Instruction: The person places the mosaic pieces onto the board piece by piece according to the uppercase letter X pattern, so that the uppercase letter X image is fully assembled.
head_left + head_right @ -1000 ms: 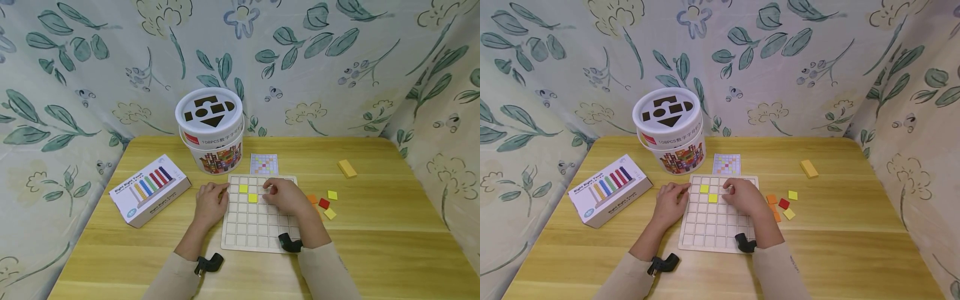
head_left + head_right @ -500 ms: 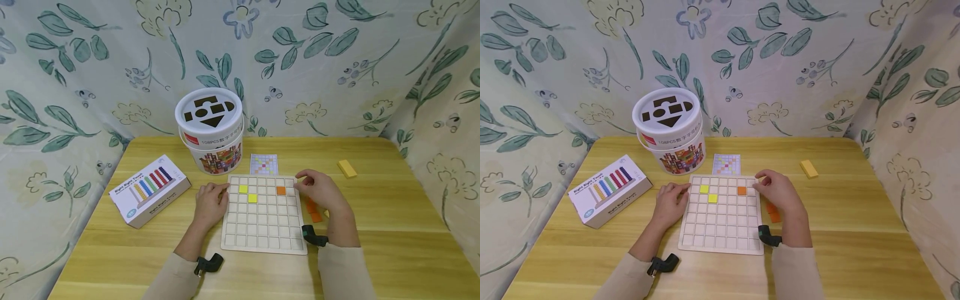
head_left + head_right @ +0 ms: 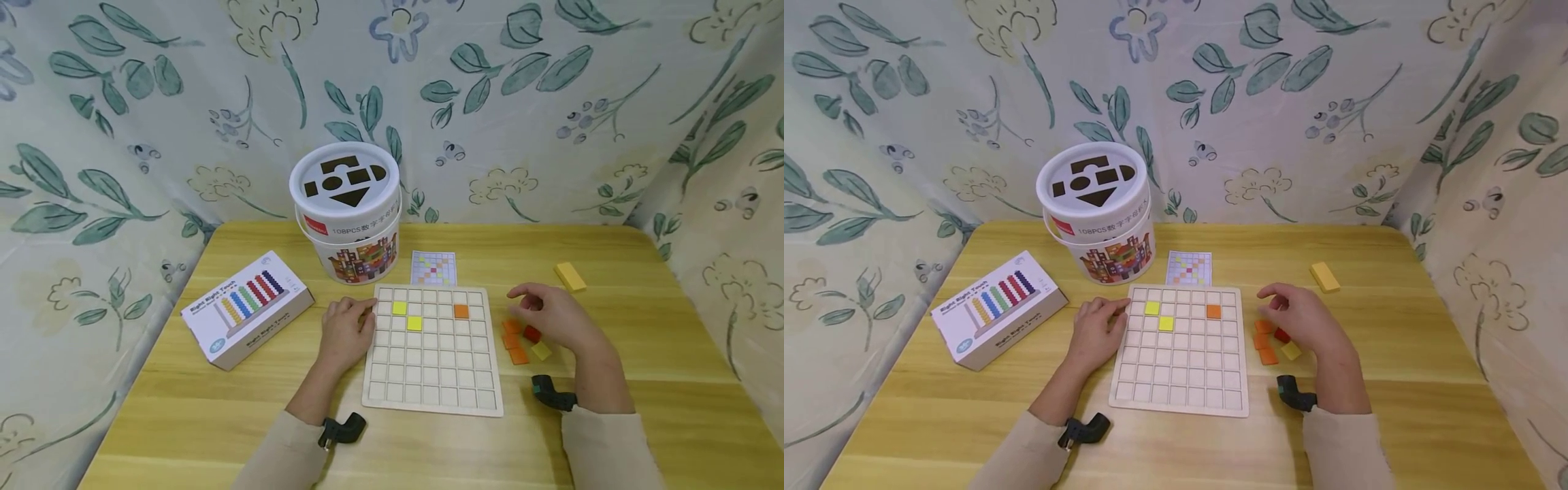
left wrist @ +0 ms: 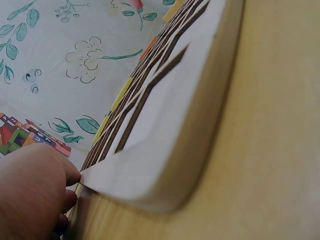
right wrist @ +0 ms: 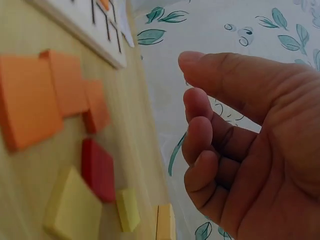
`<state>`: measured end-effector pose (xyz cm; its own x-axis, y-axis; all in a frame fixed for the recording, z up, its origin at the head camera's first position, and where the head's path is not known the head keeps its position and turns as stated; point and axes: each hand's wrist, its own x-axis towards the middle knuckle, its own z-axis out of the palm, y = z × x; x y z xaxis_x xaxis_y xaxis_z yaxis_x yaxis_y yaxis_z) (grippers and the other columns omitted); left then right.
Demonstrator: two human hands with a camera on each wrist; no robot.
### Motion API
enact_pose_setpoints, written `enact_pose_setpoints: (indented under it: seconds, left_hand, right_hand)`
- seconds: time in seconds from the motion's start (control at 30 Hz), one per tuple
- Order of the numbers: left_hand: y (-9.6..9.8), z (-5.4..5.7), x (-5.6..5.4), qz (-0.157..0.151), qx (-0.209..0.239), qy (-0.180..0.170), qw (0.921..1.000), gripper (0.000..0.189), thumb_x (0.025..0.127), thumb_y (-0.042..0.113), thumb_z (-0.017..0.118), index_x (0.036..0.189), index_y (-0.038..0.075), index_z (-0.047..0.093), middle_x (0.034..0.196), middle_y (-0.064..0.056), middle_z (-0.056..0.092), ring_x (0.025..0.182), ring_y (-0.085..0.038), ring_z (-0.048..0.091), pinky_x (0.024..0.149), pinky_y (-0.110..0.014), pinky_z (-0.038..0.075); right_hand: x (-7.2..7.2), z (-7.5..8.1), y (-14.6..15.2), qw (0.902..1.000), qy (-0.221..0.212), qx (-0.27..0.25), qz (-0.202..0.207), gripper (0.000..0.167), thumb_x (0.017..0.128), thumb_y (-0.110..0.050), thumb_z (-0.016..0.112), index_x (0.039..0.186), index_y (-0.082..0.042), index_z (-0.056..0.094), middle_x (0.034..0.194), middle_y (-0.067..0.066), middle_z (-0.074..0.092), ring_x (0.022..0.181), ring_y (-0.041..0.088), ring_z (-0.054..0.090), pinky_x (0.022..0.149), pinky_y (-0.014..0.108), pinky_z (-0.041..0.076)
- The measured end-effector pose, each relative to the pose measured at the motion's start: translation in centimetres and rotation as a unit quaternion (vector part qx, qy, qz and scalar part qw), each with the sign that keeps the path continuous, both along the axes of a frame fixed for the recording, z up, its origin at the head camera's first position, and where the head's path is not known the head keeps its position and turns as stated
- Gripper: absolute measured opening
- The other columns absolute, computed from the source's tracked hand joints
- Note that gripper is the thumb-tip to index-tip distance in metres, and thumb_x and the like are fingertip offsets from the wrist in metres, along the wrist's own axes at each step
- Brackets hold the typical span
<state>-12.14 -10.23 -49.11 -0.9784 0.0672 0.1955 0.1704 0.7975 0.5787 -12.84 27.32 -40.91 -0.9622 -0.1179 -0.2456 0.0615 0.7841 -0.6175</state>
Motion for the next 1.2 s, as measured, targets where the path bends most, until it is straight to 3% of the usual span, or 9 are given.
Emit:
enact_pose_setpoints:
  seconds: [0.23,0.43,0.77,1.0,1.2]
  left_hand:
    - [0.0,-0.1,-0.2,0.002,-0.002,-0.001,1.0000,0.032,0.099,0.024,0.061,0.129,0.020,0.072,0.106,-0.006,0.066,0.095,-0.024,0.050,0.089,-0.041,0.037]
    - [0.1,0.0,-0.2,-0.001,0.001,-0.001,1.0000,0.032,0.100,0.024,0.061,0.129,0.020,0.072,0.106,-0.006,0.066,0.094,-0.024,0.050,0.090,-0.042,0.037]
    - [0.1,0.4,0.1,-0.001,0.004,-0.007,1.0000,0.032,0.100,0.023,0.061,0.129,0.019,0.071,0.106,-0.006,0.066,0.096,-0.025,0.051,0.091,-0.044,0.038]
    - [0.1,0.3,0.1,0.000,0.005,-0.004,1.0000,0.032,0.099,0.024,0.061,0.129,0.019,0.072,0.105,-0.007,0.066,0.096,-0.025,0.051,0.091,-0.043,0.038]
    - [0.1,0.1,0.0,0.003,-0.001,0.003,1.0000,0.031,0.099,0.023,0.062,0.128,0.020,0.072,0.105,-0.007,0.067,0.095,-0.025,0.051,0.088,-0.042,0.038]
  right_hand:
    - [0.2,-1.9,2.0,0.9987,-0.032,0.018,0.034,0.032,0.095,-0.023,0.072,0.124,-0.008,0.068,0.095,0.006,0.064,0.080,0.019,0.056,0.066,0.029,0.045]
    - [0.4,-2.6,2.0,0.9980,-0.039,0.028,0.042,0.032,0.095,-0.021,0.072,0.123,-0.008,0.068,0.096,0.006,0.062,0.081,0.018,0.052,0.067,0.031,0.042]
    - [0.3,-2.7,1.4,0.9971,-0.055,0.042,0.032,0.031,0.094,-0.021,0.072,0.121,-0.009,0.067,0.096,0.006,0.061,0.082,0.020,0.053,0.067,0.032,0.042]
    - [0.4,-2.7,1.2,0.9972,-0.036,0.052,0.040,0.032,0.095,-0.030,0.072,0.119,-0.010,0.067,0.094,0.005,0.061,0.079,0.019,0.053,0.065,0.032,0.042]
    - [0.6,-1.7,-0.1,0.9983,-0.012,0.037,0.044,0.032,0.095,-0.032,0.073,0.118,-0.012,0.066,0.088,0.004,0.058,0.074,0.018,0.052,0.061,0.031,0.043]
